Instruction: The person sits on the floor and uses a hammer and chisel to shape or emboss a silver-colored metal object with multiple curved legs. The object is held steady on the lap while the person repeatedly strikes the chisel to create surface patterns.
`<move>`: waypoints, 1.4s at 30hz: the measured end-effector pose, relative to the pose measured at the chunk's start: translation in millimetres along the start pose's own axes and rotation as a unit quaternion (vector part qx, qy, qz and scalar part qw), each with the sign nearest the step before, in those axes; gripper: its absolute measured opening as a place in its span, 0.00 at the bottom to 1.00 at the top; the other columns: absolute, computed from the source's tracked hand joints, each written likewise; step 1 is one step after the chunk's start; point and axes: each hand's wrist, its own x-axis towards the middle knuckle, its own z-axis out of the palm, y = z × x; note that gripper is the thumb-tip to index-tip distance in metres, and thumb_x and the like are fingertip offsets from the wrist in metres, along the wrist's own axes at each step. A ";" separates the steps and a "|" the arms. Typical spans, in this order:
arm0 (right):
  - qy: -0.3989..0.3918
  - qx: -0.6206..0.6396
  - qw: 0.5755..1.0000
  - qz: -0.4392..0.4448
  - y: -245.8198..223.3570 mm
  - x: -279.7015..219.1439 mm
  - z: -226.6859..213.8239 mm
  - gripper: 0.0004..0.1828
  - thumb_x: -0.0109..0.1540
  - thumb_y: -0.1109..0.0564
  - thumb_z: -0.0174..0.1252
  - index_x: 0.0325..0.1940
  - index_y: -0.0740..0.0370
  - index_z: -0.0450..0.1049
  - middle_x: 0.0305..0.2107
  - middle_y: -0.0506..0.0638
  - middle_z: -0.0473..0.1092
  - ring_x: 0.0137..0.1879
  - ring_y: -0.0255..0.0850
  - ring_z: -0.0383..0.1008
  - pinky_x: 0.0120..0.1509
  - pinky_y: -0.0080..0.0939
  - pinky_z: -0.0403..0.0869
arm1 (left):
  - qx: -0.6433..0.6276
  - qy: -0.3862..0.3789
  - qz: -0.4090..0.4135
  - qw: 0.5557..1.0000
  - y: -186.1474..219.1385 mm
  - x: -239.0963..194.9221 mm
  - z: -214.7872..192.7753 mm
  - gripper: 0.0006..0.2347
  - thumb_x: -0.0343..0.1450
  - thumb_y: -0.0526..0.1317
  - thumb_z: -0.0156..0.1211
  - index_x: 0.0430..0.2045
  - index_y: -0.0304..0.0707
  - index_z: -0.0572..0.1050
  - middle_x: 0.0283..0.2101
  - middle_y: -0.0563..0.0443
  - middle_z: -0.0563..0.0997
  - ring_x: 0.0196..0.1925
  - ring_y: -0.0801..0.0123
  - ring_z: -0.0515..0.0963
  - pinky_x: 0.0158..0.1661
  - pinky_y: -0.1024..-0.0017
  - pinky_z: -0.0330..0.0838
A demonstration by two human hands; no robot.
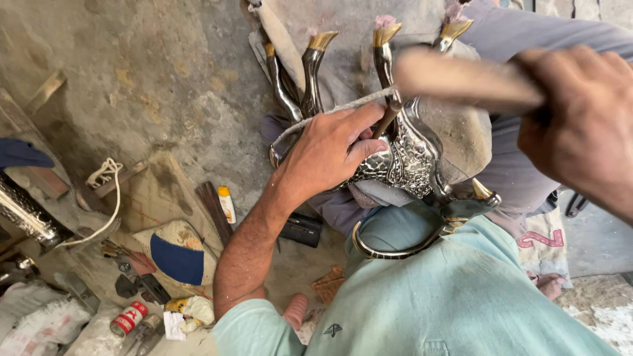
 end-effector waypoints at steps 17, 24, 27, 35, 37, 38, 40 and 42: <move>-0.049 -0.027 0.998 0.024 -0.3 -3.6 8.7 0.27 0.53 0.68 0.66 0.57 0.67 0.75 0.37 0.61 0.76 0.40 0.54 0.78 0.48 0.49 0.78 | -0.043 0.028 0.000 0.999 -7.2 5.9 6.7 0.20 0.69 0.39 0.71 0.53 0.37 0.71 0.38 0.39 0.83 0.37 0.57 0.87 0.37 0.61 0.77; -0.052 0.095 0.994 0.014 28.6 1.1 23.4 0.26 0.53 0.72 0.61 0.56 0.71 0.73 0.39 0.68 0.74 0.38 0.57 0.78 0.44 0.50 0.78 | -0.029 0.022 -0.034 0.999 -7.6 9.9 9.1 0.17 0.70 0.38 0.70 0.49 0.36 0.70 0.35 0.42 0.85 0.39 0.57 0.88 0.36 0.60 0.76; 0.106 0.093 0.972 -0.186 22.5 9.9 20.3 0.17 0.61 0.73 0.64 0.51 0.62 0.72 0.45 0.68 0.73 0.45 0.58 0.79 0.52 0.51 0.78 | -0.055 0.044 -0.051 0.996 -3.2 5.5 10.3 0.18 0.70 0.36 0.69 0.52 0.37 0.71 0.35 0.41 0.85 0.39 0.54 0.88 0.37 0.61 0.78; -0.060 0.155 0.981 0.099 7.1 -14.0 -11.3 0.24 0.56 0.73 0.59 0.58 0.75 0.68 0.37 0.68 0.71 0.35 0.59 0.77 0.39 0.51 0.76 | -0.025 0.242 -0.018 0.970 14.3 -27.1 29.5 0.16 0.73 0.33 0.67 0.53 0.34 0.71 0.39 0.46 0.82 0.40 0.67 0.85 0.39 0.70 0.80; -0.052 0.138 0.985 0.091 12.9 -19.6 -6.5 0.22 0.62 0.71 0.59 0.61 0.72 0.67 0.39 0.66 0.70 0.39 0.57 0.75 0.45 0.49 0.76 | -0.061 0.307 -0.047 0.949 17.6 -41.3 39.7 0.15 0.73 0.33 0.67 0.52 0.33 0.71 0.39 0.47 0.83 0.40 0.69 0.85 0.40 0.71 0.81; -0.032 0.114 0.991 0.058 15.4 -19.9 -1.6 0.20 0.66 0.70 0.60 0.62 0.69 0.67 0.43 0.63 0.69 0.44 0.55 0.74 0.52 0.47 0.76 | -0.082 0.322 -0.082 0.940 18.2 -44.8 47.3 0.14 0.73 0.34 0.68 0.50 0.32 0.72 0.37 0.48 0.84 0.38 0.70 0.86 0.37 0.72 0.81; -0.021 0.010 1.000 0.008 18.7 -16.6 3.7 0.20 0.68 0.69 0.61 0.63 0.65 0.68 0.46 0.60 0.69 0.49 0.52 0.73 0.57 0.45 0.75 | -0.107 0.348 -0.109 0.925 15.5 -44.9 58.0 0.13 0.73 0.35 0.69 0.48 0.33 0.72 0.36 0.49 0.84 0.36 0.72 0.86 0.34 0.74 0.81; -0.039 -0.113 0.993 -0.026 16.5 -10.9 7.6 0.22 0.65 0.68 0.62 0.63 0.62 0.69 0.44 0.58 0.69 0.47 0.49 0.71 0.55 0.44 0.72 | -0.118 0.374 -0.104 0.914 13.5 -46.2 69.2 0.12 0.75 0.36 0.68 0.48 0.34 0.72 0.36 0.50 0.85 0.37 0.72 0.87 0.35 0.75 0.82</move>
